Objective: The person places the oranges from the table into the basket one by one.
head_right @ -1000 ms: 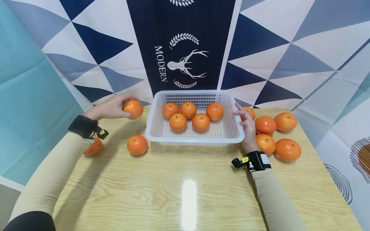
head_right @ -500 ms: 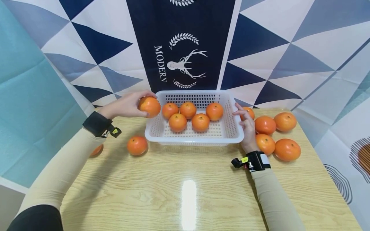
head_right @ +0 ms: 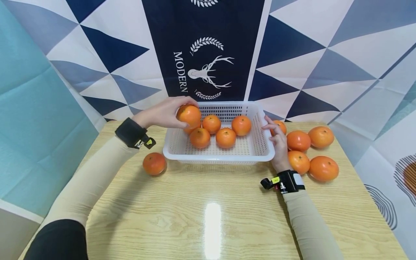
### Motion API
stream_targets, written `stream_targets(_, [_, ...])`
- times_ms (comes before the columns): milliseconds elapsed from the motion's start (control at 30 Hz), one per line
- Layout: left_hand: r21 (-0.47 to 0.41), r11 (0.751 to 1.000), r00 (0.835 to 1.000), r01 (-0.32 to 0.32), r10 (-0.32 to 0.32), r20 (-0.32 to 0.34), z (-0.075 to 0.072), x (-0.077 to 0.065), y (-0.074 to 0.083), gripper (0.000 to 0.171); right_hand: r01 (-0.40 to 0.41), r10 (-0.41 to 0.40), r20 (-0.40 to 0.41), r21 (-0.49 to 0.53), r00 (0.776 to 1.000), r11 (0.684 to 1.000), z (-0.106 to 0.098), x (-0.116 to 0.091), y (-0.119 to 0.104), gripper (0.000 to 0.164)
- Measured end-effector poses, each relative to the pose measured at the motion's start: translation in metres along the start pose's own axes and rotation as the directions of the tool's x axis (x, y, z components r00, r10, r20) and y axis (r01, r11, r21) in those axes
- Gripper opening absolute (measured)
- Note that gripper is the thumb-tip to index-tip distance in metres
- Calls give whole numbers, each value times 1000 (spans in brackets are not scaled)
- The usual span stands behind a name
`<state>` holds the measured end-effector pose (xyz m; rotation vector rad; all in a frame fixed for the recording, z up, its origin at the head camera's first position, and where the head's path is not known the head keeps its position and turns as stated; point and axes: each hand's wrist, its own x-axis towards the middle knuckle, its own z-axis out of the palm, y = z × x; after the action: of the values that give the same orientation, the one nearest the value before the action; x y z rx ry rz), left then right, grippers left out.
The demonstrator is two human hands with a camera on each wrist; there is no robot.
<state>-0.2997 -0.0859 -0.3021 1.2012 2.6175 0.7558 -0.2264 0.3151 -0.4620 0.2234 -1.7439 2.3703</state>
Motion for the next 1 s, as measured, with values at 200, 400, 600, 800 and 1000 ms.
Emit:
stream_targets(200, [-6, 999, 999, -35, 35, 21, 8, 22, 14, 67, 2, -1, -16, 23, 1000, 1000, 1, 0, -1, 64])
stream_targets(400, [-43, 998, 997, -52, 54, 48, 20, 41, 23, 70, 2, -2, -11, 16, 1000, 1000, 2, 0, 0, 63])
stream_targets(600, [-63, 996, 995, -64, 68, 69, 30, 60, 34, 67, -2, 2, -3, 12, 1000, 1000, 0, 1, 1, 62])
stream_targets(800, [-91, 992, 991, -88, 96, 90, 44, 79, 42, 67, -10, 10, -2, 23, 1000, 1000, 3, 1, 2, 64])
stream_targets(1000, [-109, 987, 987, -120, 131, 99, 56, 95, 48, 65, -4, 5, -13, 56, 1000, 998, 4, 2, 1, 64])
